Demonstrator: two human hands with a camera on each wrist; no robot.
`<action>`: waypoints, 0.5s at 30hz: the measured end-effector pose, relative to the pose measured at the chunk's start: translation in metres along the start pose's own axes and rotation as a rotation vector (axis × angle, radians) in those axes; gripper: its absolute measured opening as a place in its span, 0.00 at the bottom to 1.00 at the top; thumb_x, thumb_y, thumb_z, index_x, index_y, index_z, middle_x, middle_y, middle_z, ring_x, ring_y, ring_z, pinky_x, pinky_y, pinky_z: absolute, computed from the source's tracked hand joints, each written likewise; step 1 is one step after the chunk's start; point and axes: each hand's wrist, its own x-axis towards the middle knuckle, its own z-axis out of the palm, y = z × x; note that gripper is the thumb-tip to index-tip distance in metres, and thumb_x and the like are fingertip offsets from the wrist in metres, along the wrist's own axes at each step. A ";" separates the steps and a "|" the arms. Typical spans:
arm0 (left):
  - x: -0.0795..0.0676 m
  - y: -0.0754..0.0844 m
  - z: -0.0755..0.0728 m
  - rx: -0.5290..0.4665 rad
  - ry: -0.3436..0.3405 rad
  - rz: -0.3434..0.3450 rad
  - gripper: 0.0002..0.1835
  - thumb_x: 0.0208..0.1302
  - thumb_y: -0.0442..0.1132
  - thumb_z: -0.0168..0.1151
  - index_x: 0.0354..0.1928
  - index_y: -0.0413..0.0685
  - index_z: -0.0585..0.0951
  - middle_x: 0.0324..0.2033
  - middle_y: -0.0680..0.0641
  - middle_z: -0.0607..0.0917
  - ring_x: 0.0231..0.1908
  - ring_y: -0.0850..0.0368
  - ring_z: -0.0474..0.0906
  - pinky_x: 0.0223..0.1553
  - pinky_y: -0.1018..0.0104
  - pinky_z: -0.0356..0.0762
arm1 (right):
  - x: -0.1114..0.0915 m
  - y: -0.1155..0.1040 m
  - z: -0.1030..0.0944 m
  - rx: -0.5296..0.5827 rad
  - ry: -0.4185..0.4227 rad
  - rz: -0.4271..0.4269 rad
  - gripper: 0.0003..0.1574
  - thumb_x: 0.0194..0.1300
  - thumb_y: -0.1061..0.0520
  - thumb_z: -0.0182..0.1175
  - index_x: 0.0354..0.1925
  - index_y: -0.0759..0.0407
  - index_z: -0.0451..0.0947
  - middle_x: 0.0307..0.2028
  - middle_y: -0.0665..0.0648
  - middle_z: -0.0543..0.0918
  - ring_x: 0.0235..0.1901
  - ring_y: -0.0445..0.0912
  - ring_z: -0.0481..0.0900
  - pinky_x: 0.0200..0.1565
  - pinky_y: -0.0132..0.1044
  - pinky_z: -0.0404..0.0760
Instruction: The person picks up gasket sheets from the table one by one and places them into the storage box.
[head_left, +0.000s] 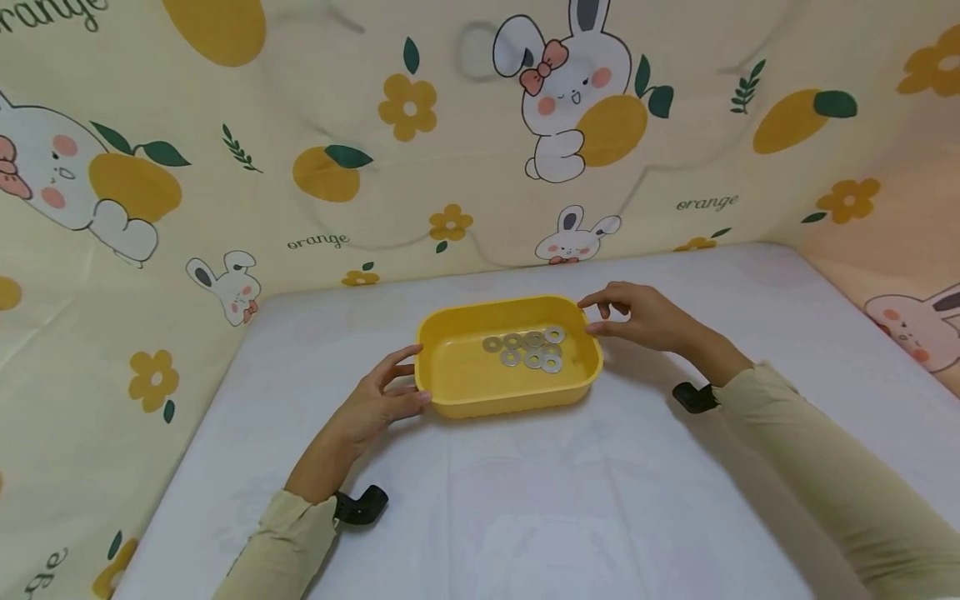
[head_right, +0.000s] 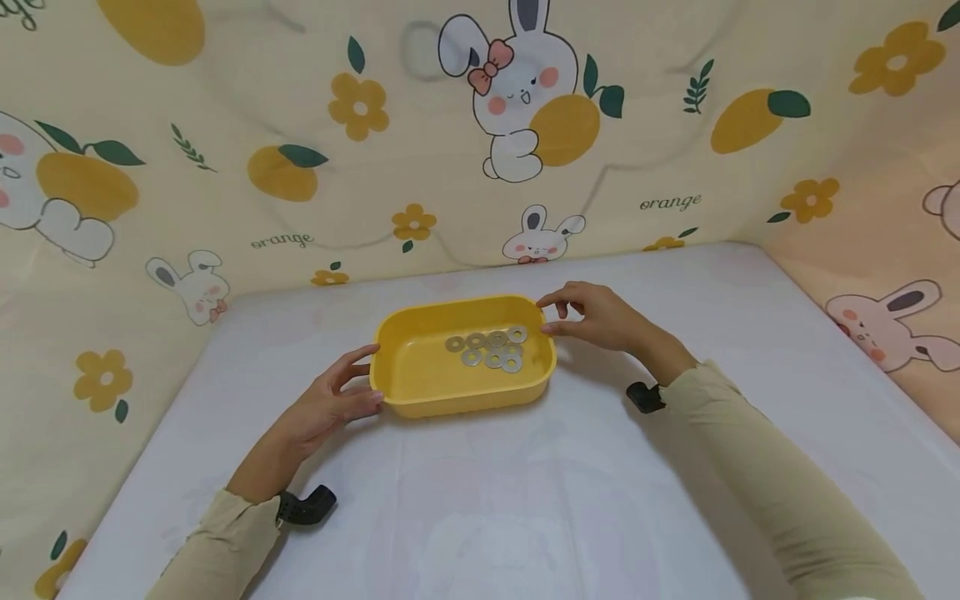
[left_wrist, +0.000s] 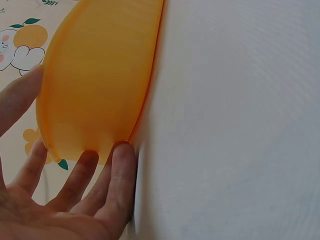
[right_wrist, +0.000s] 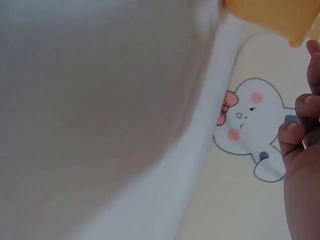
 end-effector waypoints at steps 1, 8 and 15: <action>0.000 0.000 0.000 -0.002 -0.004 0.006 0.43 0.62 0.35 0.69 0.75 0.61 0.60 0.70 0.42 0.64 0.58 0.53 0.76 0.54 0.62 0.83 | -0.002 0.001 0.000 0.003 -0.001 0.005 0.24 0.59 0.42 0.71 0.53 0.45 0.83 0.32 0.48 0.73 0.36 0.50 0.67 0.35 0.35 0.63; -0.001 0.000 -0.003 0.002 -0.003 -0.002 0.43 0.61 0.35 0.69 0.75 0.63 0.60 0.70 0.44 0.64 0.58 0.53 0.76 0.53 0.63 0.83 | -0.009 0.006 0.002 -0.034 -0.017 0.008 0.31 0.63 0.40 0.66 0.60 0.50 0.78 0.37 0.48 0.74 0.39 0.49 0.68 0.36 0.36 0.66; -0.006 0.001 -0.011 0.093 -0.009 -0.005 0.44 0.62 0.39 0.70 0.75 0.68 0.58 0.72 0.44 0.62 0.58 0.52 0.76 0.54 0.61 0.83 | -0.013 0.014 0.000 -0.248 -0.047 0.022 0.33 0.69 0.35 0.58 0.64 0.51 0.74 0.46 0.52 0.78 0.50 0.49 0.69 0.51 0.47 0.72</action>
